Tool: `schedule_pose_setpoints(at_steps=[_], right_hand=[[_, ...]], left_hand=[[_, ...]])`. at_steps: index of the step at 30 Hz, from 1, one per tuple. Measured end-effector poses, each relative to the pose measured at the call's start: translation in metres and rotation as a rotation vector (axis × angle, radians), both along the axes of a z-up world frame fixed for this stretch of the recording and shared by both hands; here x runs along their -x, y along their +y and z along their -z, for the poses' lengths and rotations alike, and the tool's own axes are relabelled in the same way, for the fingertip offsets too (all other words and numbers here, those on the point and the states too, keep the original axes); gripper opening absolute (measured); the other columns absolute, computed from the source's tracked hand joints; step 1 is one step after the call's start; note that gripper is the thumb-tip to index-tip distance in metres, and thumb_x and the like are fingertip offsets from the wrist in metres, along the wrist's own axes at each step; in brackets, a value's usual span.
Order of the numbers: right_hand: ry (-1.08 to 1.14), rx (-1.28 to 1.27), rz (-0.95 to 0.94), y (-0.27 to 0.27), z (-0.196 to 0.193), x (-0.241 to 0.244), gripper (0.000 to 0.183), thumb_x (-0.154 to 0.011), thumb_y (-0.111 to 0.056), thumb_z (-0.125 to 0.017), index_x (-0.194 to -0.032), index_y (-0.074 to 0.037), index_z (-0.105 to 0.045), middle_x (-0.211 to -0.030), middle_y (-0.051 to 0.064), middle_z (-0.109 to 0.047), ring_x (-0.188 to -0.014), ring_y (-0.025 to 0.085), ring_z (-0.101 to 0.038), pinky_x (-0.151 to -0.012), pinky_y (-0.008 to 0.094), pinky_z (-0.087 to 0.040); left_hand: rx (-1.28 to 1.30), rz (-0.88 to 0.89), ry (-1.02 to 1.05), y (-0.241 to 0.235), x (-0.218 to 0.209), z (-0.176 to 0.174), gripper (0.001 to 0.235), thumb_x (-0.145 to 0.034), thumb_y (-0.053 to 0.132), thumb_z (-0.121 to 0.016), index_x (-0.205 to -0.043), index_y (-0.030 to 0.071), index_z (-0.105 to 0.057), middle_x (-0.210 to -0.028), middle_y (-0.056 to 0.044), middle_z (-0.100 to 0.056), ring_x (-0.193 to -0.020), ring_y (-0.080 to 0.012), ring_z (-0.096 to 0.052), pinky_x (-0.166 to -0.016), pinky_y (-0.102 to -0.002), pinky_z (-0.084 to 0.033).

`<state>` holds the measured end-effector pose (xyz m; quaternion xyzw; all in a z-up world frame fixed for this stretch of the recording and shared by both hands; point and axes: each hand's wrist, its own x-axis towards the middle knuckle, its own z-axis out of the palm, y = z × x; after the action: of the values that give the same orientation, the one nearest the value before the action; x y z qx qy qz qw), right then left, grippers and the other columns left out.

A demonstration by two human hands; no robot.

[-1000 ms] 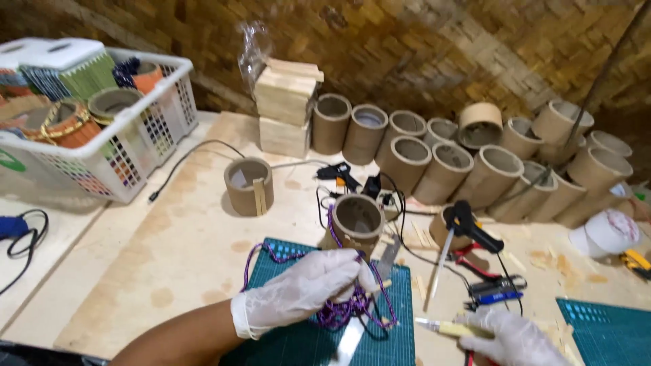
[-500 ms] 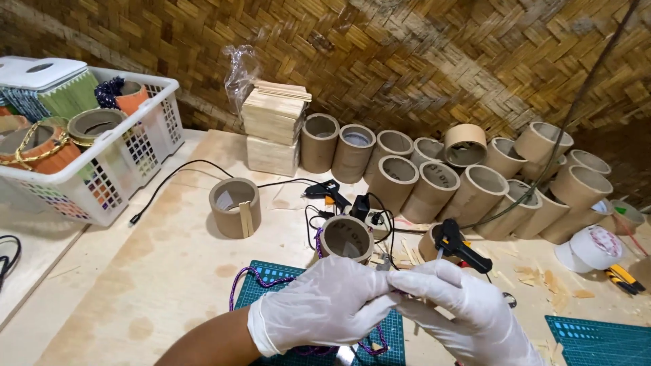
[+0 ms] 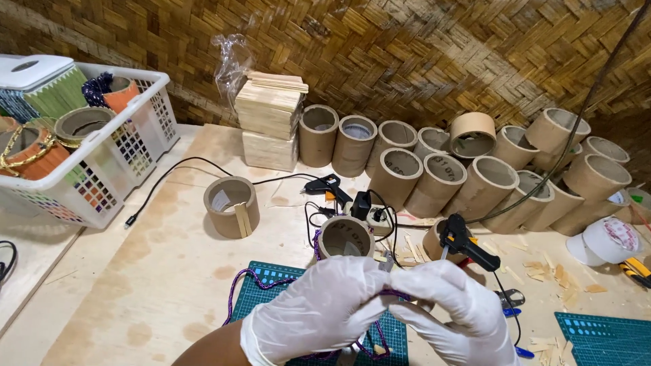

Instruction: Assembling a decorative container by gluing wooden sticks to a cardboard tube and wrapping it with purple cord.

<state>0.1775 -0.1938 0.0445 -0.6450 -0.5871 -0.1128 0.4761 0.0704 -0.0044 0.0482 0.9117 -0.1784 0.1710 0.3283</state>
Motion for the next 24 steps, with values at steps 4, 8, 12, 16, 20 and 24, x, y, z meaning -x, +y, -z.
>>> schedule_pose_setpoints(at_steps=[4,8,12,16,20,24], right_hand=[[0.210,-0.104,-0.179,0.004,0.014,-0.011,0.028,-0.080,0.001,-0.079,-0.107,0.001,-0.074,-0.101,0.017,-0.077,-0.088,0.021,-0.081,-0.077,0.027,-0.066],[0.937,-0.034,0.196,-0.011,0.012,-0.004,0.012,-0.072,0.003,-0.079,-0.081,0.009,-0.073,-0.075,0.015,-0.068,-0.070,0.018,-0.062,-0.068,0.029,-0.045],[0.204,-0.124,0.317,-0.016,0.013,0.008,0.031,-0.064,-0.006,-0.088,-0.091,-0.003,-0.074,-0.094,0.010,-0.078,-0.088,0.015,-0.076,-0.086,0.024,-0.063],[0.064,-0.115,0.283,-0.010,0.022,0.000,0.046,-0.061,-0.011,-0.095,-0.103,-0.009,-0.075,-0.100,0.006,-0.079,-0.089,0.011,-0.077,-0.089,0.022,-0.060],[0.026,-0.111,0.276,-0.005,0.016,0.008,0.041,-0.068,-0.001,-0.088,-0.106,-0.006,-0.074,-0.099,0.008,-0.076,-0.086,0.013,-0.076,-0.086,0.021,-0.062],[-0.056,-0.160,0.255,0.004,0.012,0.005,0.025,-0.075,-0.005,-0.086,-0.096,-0.011,-0.074,-0.090,0.003,-0.078,-0.081,0.010,-0.076,-0.080,0.018,-0.060]], left_hand=[[0.046,0.025,0.021,-0.001,-0.004,-0.002,0.017,-0.100,0.017,-0.050,-0.108,0.006,-0.061,-0.089,-0.017,-0.061,-0.077,-0.0361,-0.062,-0.068,-0.048,-0.048],[0.234,-0.005,-0.096,0.006,0.001,-0.006,0.038,-0.097,0.026,-0.064,-0.131,0.010,-0.060,-0.111,-0.011,-0.072,-0.099,-0.0293,-0.071,-0.087,-0.038,-0.054],[0.235,-0.051,-0.311,0.007,0.003,-0.002,0.025,-0.100,0.027,-0.069,-0.123,0.015,-0.067,-0.113,-0.005,-0.078,-0.099,-0.0220,-0.077,-0.088,-0.032,-0.057],[0.140,-0.075,-0.454,0.005,-0.001,-0.002,0.018,-0.103,0.025,-0.067,-0.118,0.015,-0.070,-0.102,-0.003,-0.077,-0.089,-0.0204,-0.075,-0.081,-0.033,-0.052],[0.038,-0.205,-0.561,0.002,-0.002,0.002,0.016,-0.102,0.025,-0.068,-0.115,0.014,-0.070,-0.096,-0.003,-0.075,-0.080,-0.0211,-0.068,-0.084,-0.037,-0.051],[0.064,-0.190,-0.642,0.003,-0.004,0.000,0.015,-0.100,0.026,-0.074,-0.112,0.017,-0.071,-0.092,0.003,-0.075,-0.068,-0.0179,-0.061,-0.082,-0.035,-0.048]])
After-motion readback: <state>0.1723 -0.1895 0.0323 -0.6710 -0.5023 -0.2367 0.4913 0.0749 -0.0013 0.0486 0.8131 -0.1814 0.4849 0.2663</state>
